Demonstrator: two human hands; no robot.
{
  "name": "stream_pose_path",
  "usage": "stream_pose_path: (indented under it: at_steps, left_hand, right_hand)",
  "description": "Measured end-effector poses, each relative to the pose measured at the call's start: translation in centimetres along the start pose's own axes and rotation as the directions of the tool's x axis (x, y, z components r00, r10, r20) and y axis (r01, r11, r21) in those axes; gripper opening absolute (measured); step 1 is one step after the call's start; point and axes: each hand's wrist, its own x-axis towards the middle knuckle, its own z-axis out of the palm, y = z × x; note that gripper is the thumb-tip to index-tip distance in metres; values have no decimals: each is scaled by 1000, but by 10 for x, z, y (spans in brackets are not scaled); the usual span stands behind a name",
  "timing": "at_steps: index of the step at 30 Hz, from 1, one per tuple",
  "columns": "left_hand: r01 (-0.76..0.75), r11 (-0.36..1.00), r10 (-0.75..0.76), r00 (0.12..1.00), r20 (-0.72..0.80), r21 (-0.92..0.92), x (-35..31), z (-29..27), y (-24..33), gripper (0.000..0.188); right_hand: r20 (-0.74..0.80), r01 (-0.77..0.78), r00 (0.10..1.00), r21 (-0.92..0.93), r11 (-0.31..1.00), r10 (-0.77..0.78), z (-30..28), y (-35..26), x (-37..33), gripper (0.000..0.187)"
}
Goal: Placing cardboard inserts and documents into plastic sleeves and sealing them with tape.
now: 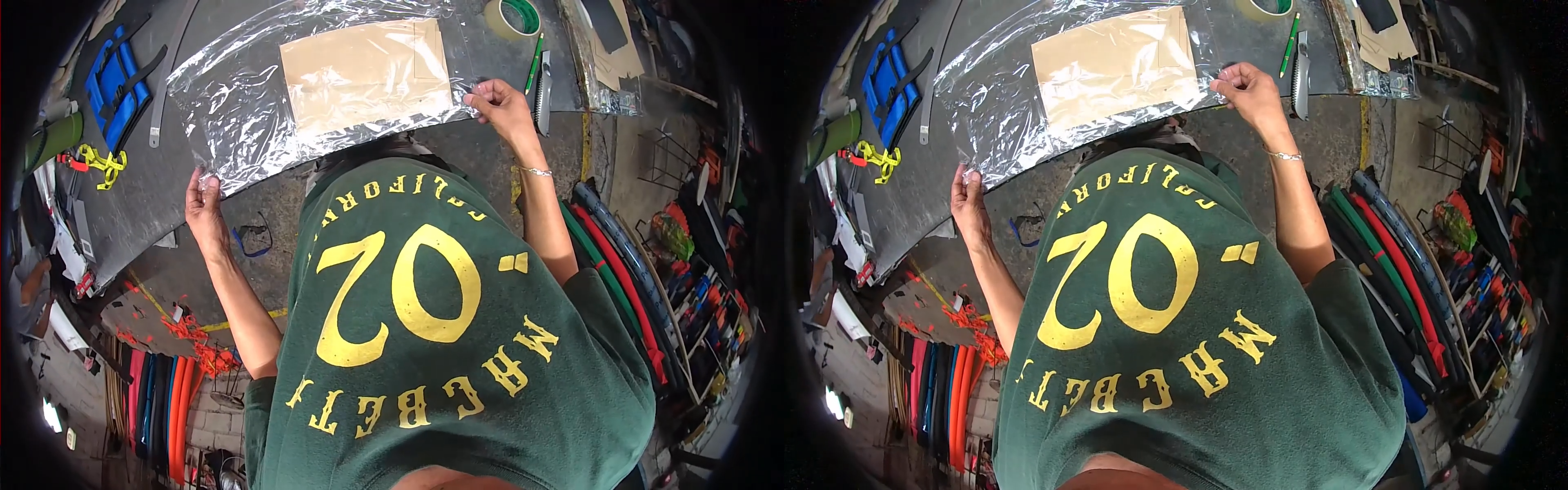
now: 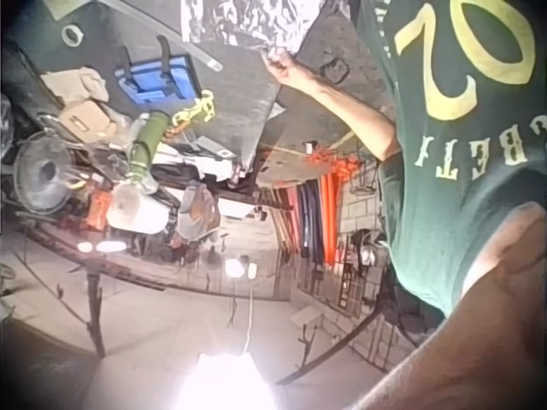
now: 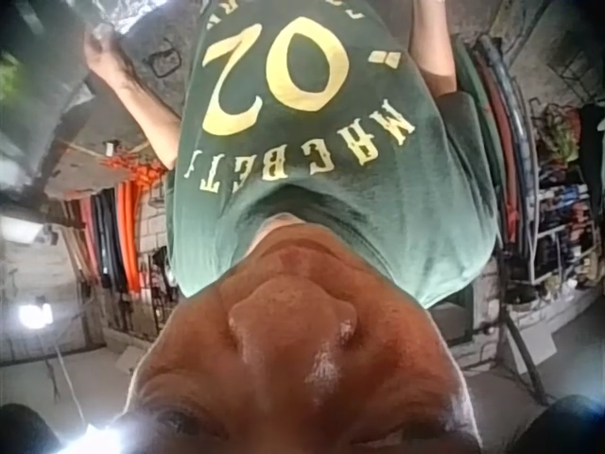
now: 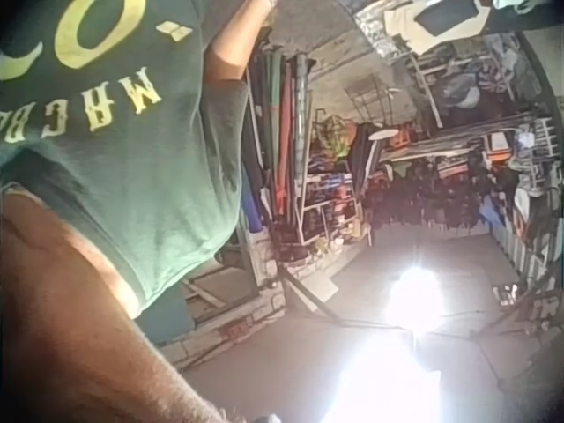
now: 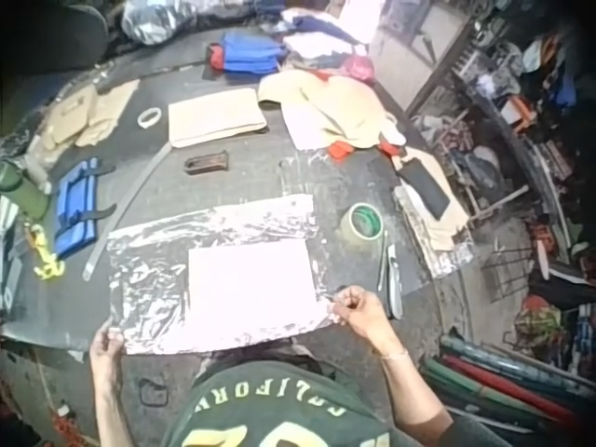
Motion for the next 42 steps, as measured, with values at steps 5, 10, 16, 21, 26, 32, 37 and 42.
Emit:
stream_pose_path:
  at_steps: [5,10,16,21,26,32,37,42]
  left_hand:
    - [-35,997,38,998,46,-74,-3,3,3,49]
    - [19,997,-14,998,57,-75,-6,6,10,47]
    - [26,999,-24,998,56,-38,2,0,5,46]
    - [44,997,-43,999,33,-60,2,-8,0,47]
    - [11,999,-10,1000,-21,40,-4,3,8,49]
    - [92,976,-103,994,-43,-199,-9,17,24,38]
    - [116,972,-126,991,-35,-204,-12,13,24,37]
    - [65,983,-69,997,-21,-173,-10,12,20,39]
  right_hand:
    - [25,1,1000,26,1000,-1,1,0,0,27]
    - [-2,-93,996,41,995,93,-3,-6,0,34]
    - [-32,-26,999,61,998,28,-3,-2,-2,30]
    - [-34,-24,999,-61,998,22,-2,0,0,28]
    - [-66,-4,998,-142,990,-6,-8,-1,-2,27]
    - [-67,-55,996,5,998,55,-17,16,4,25]
    - [-135,-4,991,25,1000,7,-6,5,3,30]
    - [-154,0,988,-69,998,-11,-8,0,2,35]
